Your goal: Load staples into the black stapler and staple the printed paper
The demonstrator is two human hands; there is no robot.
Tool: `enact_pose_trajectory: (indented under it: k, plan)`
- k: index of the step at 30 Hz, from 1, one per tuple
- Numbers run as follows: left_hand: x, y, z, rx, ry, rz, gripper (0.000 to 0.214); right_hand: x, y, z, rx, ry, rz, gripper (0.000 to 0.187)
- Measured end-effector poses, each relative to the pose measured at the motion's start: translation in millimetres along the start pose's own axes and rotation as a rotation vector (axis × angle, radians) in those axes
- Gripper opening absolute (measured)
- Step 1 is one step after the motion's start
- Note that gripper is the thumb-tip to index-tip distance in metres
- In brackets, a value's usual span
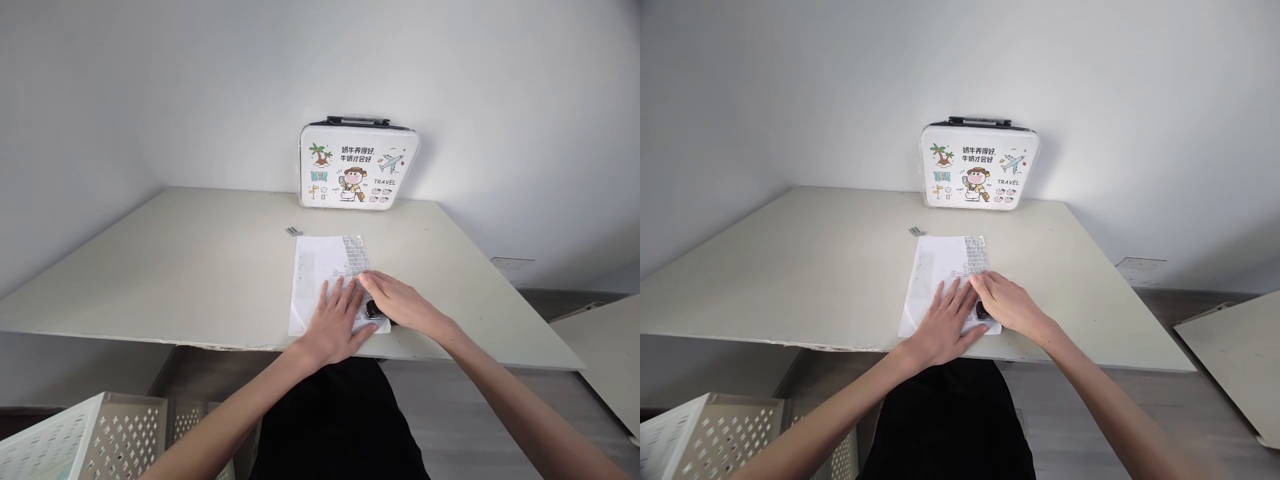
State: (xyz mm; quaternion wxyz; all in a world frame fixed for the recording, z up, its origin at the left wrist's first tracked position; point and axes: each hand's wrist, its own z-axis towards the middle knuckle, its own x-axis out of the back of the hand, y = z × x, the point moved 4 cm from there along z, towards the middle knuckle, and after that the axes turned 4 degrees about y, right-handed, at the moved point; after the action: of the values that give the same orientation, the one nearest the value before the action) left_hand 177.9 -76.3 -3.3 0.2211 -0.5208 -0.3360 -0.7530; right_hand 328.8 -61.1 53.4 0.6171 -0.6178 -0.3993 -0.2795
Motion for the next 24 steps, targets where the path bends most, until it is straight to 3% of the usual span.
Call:
enact_pose_trajectory:
  k: [14,24]
  plan:
    - [-1.6,0.7,0.6,-0.007,0.004,-0.022,0.079,-4.9,1.2,3.1,0.107,0.011,-0.182,0.049]
    - [-0.5,2.1,1.0,0.003,0.008,-0.02,0.079,-5.9,-0.5,3.7,0.077,0.01,-0.152,0.052]
